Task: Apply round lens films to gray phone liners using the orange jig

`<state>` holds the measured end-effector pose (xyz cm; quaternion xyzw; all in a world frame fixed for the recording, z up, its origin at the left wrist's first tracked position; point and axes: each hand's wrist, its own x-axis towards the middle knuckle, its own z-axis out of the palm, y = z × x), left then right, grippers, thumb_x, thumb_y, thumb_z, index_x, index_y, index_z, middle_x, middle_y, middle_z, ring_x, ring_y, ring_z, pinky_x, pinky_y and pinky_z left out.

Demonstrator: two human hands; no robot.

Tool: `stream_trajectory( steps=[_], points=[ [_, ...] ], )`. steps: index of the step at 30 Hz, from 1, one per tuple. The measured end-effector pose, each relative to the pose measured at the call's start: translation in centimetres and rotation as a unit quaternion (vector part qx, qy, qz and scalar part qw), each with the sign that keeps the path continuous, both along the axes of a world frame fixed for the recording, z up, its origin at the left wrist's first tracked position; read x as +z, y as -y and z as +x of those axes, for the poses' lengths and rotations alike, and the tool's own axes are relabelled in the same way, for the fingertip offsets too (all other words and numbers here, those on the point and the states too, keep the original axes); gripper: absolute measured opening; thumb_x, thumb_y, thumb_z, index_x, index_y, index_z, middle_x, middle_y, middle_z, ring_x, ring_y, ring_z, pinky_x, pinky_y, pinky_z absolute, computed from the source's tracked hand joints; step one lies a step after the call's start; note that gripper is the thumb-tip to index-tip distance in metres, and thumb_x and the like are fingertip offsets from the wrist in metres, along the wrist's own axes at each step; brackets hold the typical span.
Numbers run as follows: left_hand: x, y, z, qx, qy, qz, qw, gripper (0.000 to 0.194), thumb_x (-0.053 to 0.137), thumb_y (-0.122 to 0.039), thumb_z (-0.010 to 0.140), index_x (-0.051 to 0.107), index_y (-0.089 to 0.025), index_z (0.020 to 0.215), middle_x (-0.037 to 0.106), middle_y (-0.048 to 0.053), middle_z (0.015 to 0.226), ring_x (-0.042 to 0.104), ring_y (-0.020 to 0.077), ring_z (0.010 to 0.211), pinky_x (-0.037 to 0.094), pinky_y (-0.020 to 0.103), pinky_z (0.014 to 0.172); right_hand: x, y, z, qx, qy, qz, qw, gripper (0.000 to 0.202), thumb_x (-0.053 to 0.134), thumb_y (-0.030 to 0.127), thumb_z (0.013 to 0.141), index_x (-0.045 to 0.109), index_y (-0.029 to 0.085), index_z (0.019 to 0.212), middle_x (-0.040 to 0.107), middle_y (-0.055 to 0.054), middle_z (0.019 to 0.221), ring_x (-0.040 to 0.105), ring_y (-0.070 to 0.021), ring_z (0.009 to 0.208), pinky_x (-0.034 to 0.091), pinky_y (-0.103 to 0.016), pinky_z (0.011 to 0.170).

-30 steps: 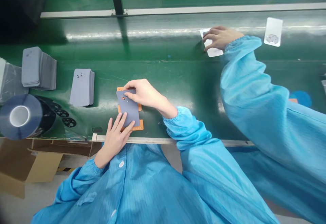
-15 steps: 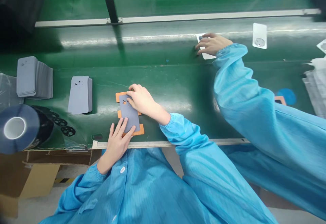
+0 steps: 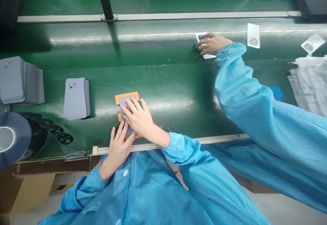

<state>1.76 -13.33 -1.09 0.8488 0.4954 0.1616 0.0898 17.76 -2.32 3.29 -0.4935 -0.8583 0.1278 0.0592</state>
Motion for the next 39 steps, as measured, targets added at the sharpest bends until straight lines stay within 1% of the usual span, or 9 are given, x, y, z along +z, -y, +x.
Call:
stream_trajectory(
  steps=[7, 12, 15, 20, 25, 29, 33, 36, 39],
  points=[
    [0.7, -0.3, 0.2, 0.007, 0.007, 0.005, 1.0, 0.052, 0.059, -0.015, 0.1, 0.058, -0.025, 0.15, 0.039, 0.02, 0.167, 0.039, 0.0356, 0.156, 0.033, 0.062, 0.124, 0.3, 0.0, 1.2, 0.007, -0.039, -0.024, 0.999, 0.048, 0.046, 0.034, 0.108, 0.055, 0.021, 0.153, 0.045, -0.013, 0.166, 0.035, -0.0346, 0.157, 0.025, -0.065, 0.127],
    [1.5, -0.4, 0.2, 0.015, 0.073, -0.004, 0.997, 0.044, 0.058, -0.018, 0.101, 0.061, -0.022, 0.145, 0.047, 0.019, 0.163, 0.043, 0.0362, 0.153, 0.038, 0.063, 0.121, -1.2, 2.0, 2.8, -0.15, -0.108, -0.019, 0.983, 0.056, 0.053, 0.041, 0.104, 0.053, 0.014, 0.154, 0.046, -0.02, 0.163, 0.038, -0.0368, 0.155, 0.028, -0.064, 0.127],
    [2.0, -0.8, 0.0, 0.041, 0.187, -0.02, 0.981, 0.039, 0.061, -0.021, 0.1, 0.064, -0.022, 0.139, 0.054, 0.017, 0.157, 0.049, 0.0331, 0.148, 0.044, 0.057, 0.119, -1.8, 3.1, 3.0, -0.183, -0.168, -0.059, 0.967, 0.055, 0.056, 0.042, 0.102, 0.056, 0.013, 0.15, 0.052, -0.021, 0.158, 0.045, -0.0375, 0.15, 0.031, -0.065, 0.125],
    [3.6, -2.2, -0.6, 0.135, 0.397, -0.114, 0.9, 0.033, 0.063, -0.033, 0.1, 0.066, -0.022, 0.131, 0.065, 0.014, 0.143, 0.061, 0.0274, 0.133, 0.053, 0.045, 0.109, 0.6, 4.0, 2.1, -0.175, -0.322, -0.058, 0.929, 0.045, 0.055, 0.037, 0.103, 0.061, 0.021, 0.144, 0.062, -0.016, 0.149, 0.056, -0.0292, 0.141, 0.041, -0.054, 0.122],
    [4.3, -3.8, -2.1, 0.247, 0.567, -0.221, 0.753, 0.046, 0.06, -0.046, 0.098, 0.06, -0.017, 0.134, 0.072, 0.015, 0.131, 0.071, 0.0259, 0.116, 0.058, 0.038, 0.097, 3.0, 5.2, 0.5, -0.012, -0.38, -0.173, 0.908, 0.037, 0.057, 0.034, 0.104, 0.066, 0.022, 0.138, 0.072, -0.011, 0.135, 0.068, -0.0249, 0.126, 0.054, -0.045, 0.111],
    [3.5, -4.1, -3.6, 0.307, 0.611, -0.274, 0.676, 0.053, 0.072, -0.039, 0.085, 0.059, -0.015, 0.131, 0.076, 0.015, 0.12, 0.074, 0.0273, 0.108, 0.06, 0.035, 0.087, 2.0, 5.4, 0.1, -0.066, -0.356, -0.165, 0.917, 0.03, 0.062, 0.032, 0.1, 0.072, 0.021, 0.127, 0.076, -0.011, 0.124, 0.073, -0.0249, 0.109, 0.059, -0.045, 0.1],
    [3.2, -3.9, -4.2, 0.324, 0.654, -0.267, 0.63, 0.055, 0.075, -0.036, 0.081, 0.06, -0.014, 0.13, 0.078, 0.013, 0.112, 0.076, 0.0252, 0.1, 0.059, 0.03, 0.078, 0.8, 5.0, 0.1, -0.128, -0.367, -0.207, 0.898, 0.043, 0.069, 0.032, 0.093, 0.067, 0.021, 0.134, 0.077, -0.011, 0.118, 0.073, -0.0199, 0.086, 0.062, -0.039, 0.081],
    [3.3, -3.9, -4.3, 0.323, 0.667, -0.258, 0.62, 0.055, 0.077, -0.037, 0.082, 0.061, -0.014, 0.129, 0.078, 0.013, 0.11, 0.077, 0.0245, 0.096, 0.059, 0.029, 0.075, 0.5, 4.6, -0.5, -0.136, -0.418, -0.316, 0.841, 0.052, 0.072, 0.034, 0.089, 0.064, 0.018, 0.138, 0.078, -0.007, 0.096, 0.07, -0.0163, 0.07, 0.06, -0.032, 0.066],
    [3.6, -4.2, -4.6, 0.319, 0.665, -0.248, 0.628, 0.057, 0.077, -0.04, 0.083, 0.061, -0.014, 0.13, 0.078, 0.015, 0.113, 0.076, 0.0265, 0.099, 0.06, 0.033, 0.078, 0.6, 3.0, -1.4, -0.137, -0.453, -0.377, 0.796, 0.051, 0.074, 0.032, 0.083, 0.067, 0.014, 0.131, 0.074, -0.003, 0.08, 0.07, -0.0154, 0.064, 0.06, -0.031, 0.066]
  ],
)
